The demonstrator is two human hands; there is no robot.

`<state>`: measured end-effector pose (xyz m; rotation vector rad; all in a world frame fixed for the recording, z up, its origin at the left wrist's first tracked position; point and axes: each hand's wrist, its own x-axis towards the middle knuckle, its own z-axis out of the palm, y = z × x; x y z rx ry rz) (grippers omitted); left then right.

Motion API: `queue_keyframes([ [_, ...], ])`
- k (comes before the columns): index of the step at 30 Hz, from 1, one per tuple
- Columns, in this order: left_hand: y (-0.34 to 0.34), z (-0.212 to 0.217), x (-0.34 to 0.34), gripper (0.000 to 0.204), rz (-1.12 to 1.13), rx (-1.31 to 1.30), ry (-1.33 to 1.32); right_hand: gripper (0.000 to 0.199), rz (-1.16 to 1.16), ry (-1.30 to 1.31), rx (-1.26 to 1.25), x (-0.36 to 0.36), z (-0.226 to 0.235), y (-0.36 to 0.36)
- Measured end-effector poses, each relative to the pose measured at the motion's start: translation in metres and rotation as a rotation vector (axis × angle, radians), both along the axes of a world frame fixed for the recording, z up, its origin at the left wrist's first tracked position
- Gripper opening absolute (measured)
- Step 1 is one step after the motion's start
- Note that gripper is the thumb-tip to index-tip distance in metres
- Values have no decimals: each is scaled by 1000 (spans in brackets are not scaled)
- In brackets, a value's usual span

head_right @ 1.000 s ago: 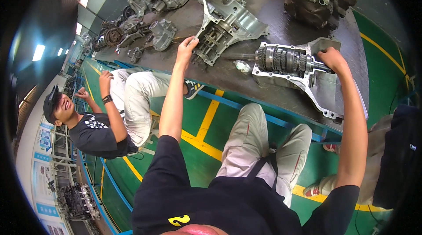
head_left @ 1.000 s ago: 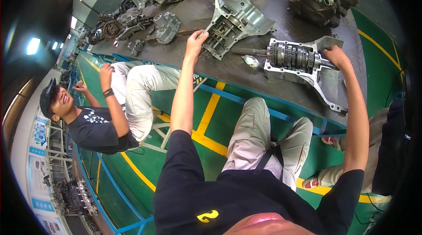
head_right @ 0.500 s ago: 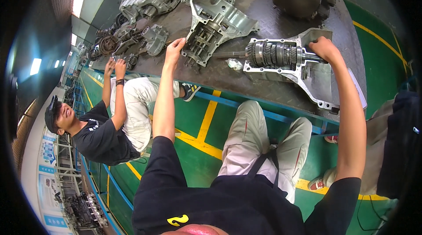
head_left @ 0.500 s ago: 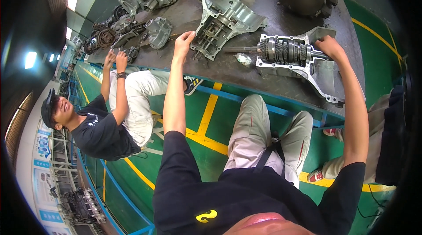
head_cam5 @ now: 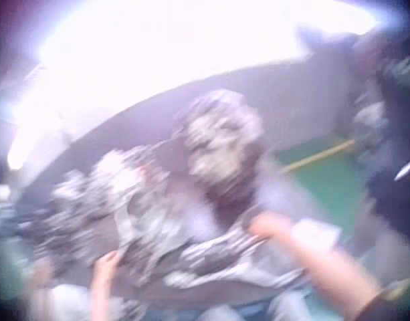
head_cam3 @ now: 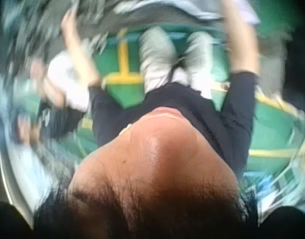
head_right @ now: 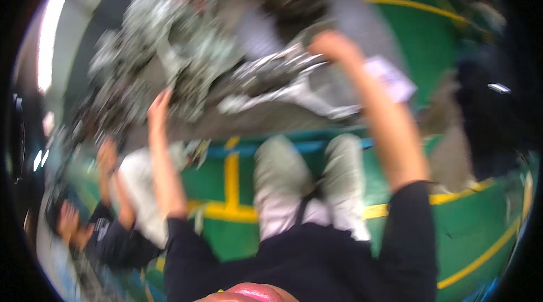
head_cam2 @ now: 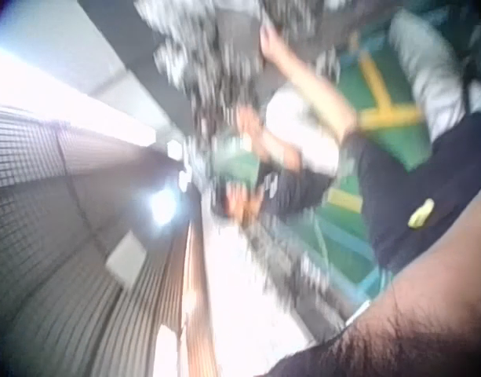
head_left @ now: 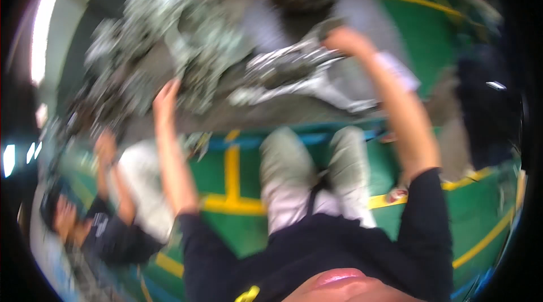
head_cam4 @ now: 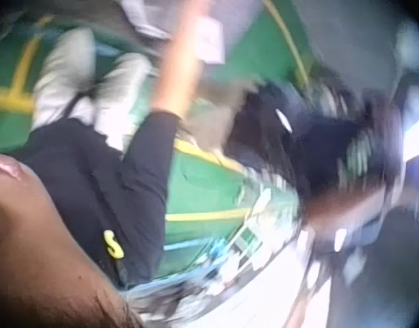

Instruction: The person assembles a transmission gear shaft, fits it into a gearbox casing on a workbench by hand, and handles a mesh cap device.

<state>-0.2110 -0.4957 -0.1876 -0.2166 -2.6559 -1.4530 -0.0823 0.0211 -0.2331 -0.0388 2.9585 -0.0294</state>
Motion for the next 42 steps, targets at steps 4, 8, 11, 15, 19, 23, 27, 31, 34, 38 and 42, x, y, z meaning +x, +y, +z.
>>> queue_keyframes([
  [4, -82, -34, -43, 51, -99, -100, 84, 45, -476, -3, -450, 11, 33, -69],
  [8, -172, -77, -119, 45, -216, -18, 154, 44, -523, 139, -472, 11, 53, -103],
  [11, -134, -91, -127, 46, -213, 108, 134, 47, -589, 102, -483, 20, 54, -85],
  [15, -120, -81, -116, 46, -252, 37, 114, 48, -590, 117, -507, 21, 59, -81],
  [19, -120, -74, -116, 46, -189, 86, 162, 48, -602, 80, -525, 20, 57, -80],
  [23, -137, -78, -117, 45, -251, -51, 131, 47, -568, 82, -525, 21, 61, -88],
  [27, -138, -76, -128, 45, -304, 73, 94, 45, -564, 92, -511, 22, 57, -86],
  [31, -143, -75, -130, 46, -279, 53, 78, 45, -565, 103, -512, 21, 62, -90],
  [34, -136, -76, -119, 43, -326, 28, 77, 43, -583, 134, -511, 24, 64, -89],
  [38, -125, -63, -108, 43, -316, -34, 97, 38, -509, 319, -536, 27, 58, -84],
  [42, -110, -64, -123, 45, -350, 8, 113, 32, -371, 685, -800, 40, 65, -70],
])
